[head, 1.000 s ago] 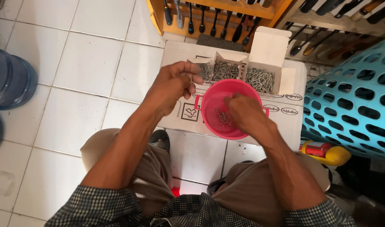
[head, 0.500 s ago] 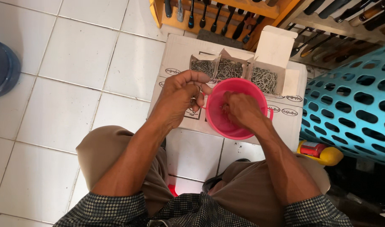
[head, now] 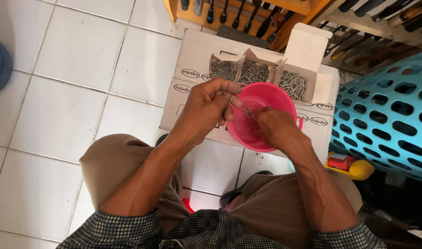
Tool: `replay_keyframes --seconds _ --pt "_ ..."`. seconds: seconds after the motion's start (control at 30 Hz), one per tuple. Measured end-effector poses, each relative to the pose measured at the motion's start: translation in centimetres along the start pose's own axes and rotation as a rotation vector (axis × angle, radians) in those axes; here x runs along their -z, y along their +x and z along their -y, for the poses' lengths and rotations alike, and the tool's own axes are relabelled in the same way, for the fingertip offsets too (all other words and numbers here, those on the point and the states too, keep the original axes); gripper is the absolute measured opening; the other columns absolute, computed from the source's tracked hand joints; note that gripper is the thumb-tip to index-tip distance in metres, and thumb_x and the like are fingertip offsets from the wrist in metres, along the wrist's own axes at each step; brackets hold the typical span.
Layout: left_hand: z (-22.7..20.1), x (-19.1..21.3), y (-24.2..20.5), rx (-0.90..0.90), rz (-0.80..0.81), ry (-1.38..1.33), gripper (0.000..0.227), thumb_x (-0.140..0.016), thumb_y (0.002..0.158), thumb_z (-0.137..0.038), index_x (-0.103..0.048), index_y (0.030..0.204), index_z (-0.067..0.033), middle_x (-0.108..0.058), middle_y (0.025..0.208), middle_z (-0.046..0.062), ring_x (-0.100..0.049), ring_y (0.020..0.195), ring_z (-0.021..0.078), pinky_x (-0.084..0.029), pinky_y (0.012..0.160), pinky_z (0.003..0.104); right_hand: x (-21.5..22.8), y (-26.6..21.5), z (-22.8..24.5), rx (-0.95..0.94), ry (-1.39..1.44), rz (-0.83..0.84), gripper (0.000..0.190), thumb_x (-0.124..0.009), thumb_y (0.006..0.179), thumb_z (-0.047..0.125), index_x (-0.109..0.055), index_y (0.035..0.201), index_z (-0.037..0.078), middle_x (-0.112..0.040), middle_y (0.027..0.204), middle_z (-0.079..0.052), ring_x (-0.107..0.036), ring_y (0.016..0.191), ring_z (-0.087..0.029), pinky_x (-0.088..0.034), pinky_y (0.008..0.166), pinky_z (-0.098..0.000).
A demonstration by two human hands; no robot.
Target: The person sits on the floor and picks up small metal wire hooks from a pink bowl, separating them by hand and placing them into compartments of a cardboard box. The person repeatedly transfers hooks from the bowl to the box throughout the video.
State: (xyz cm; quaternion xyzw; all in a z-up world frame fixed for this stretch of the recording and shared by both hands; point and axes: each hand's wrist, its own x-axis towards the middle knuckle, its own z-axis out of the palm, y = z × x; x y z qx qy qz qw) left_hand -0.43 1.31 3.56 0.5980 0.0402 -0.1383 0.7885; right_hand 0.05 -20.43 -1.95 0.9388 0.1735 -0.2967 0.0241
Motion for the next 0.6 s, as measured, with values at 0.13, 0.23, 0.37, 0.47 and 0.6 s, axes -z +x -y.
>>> replay_keyframes --seconds 0.13,0.23,0.37,0.47,0.6 --pt "0.1 -0.2 0.0 0.01 0.004 0.018 0.033 -0.047 0.084 0.004 -0.071 0.106 0.0067 -0.071 0.081 0.019 -0.064 0.052 0.0099 -0.051 0.039 0.021 -4.8 2.6 -1.3 0.081 -0.128 -0.191 0.019 -0.057 0.092 0.017 -0.073 0.097 0.007 -0.073 0.078 -0.016 -0.075 0.077 -0.034 -0.059 0.065 -0.0447" --pt "0.1 -0.3 0.0 0.003 0.001 0.018 0.033 -0.047 0.083 0.004 -0.071 0.106 0.0065 -0.071 0.081 0.019 -0.064 0.052 0.01 -0.051 0.039 0.021 -3.4 2.4 -1.1 0.094 0.027 -0.143 0.027 -0.054 0.092 0.014 -0.075 0.085 -0.001 -0.072 0.072 -0.023 -0.074 0.075 -0.042 -0.059 0.064 -0.0523" --pt "-0.1 -0.2 -0.2 -0.028 0.011 0.042 0.034 -0.046 0.083 0.003 -0.072 0.105 0.0055 -0.072 0.08 0.019 -0.064 0.052 0.01 -0.051 0.039 0.021 -1.0 1.3 -0.4 0.088 0.148 -0.14 0.029 -0.055 0.091 0.018 -0.074 0.091 -0.003 -0.073 0.082 -0.03 -0.071 0.081 -0.051 -0.057 0.07 -0.0598" --pt "0.2 -0.2 -0.2 -0.059 0.017 0.052 0.035 -0.045 0.084 0.003 -0.072 0.106 0.0047 -0.072 0.08 0.019 -0.064 0.053 0.0103 -0.051 0.04 0.02 -0.8 1.6 -1.5 0.039 0.191 -0.179 0.026 -0.058 0.092 0.024 -0.071 0.102 0.003 -0.073 0.092 -0.026 -0.071 0.085 -0.05 -0.056 0.071 -0.0604" --pt "0.6 -0.2 -0.1 -0.08 0.034 0.07 0.035 -0.045 0.084 0.003 -0.072 0.106 0.0042 -0.072 0.08 0.02 -0.064 0.053 0.0113 -0.05 0.039 0.021 -1.3 2.3 -1.3 0.032 0.1 -0.206 0.03 -0.062 0.093 0.031 -0.064 0.112 0.008 -0.071 0.102 -0.021 -0.072 0.086 -0.048 -0.057 0.073 -0.0587"
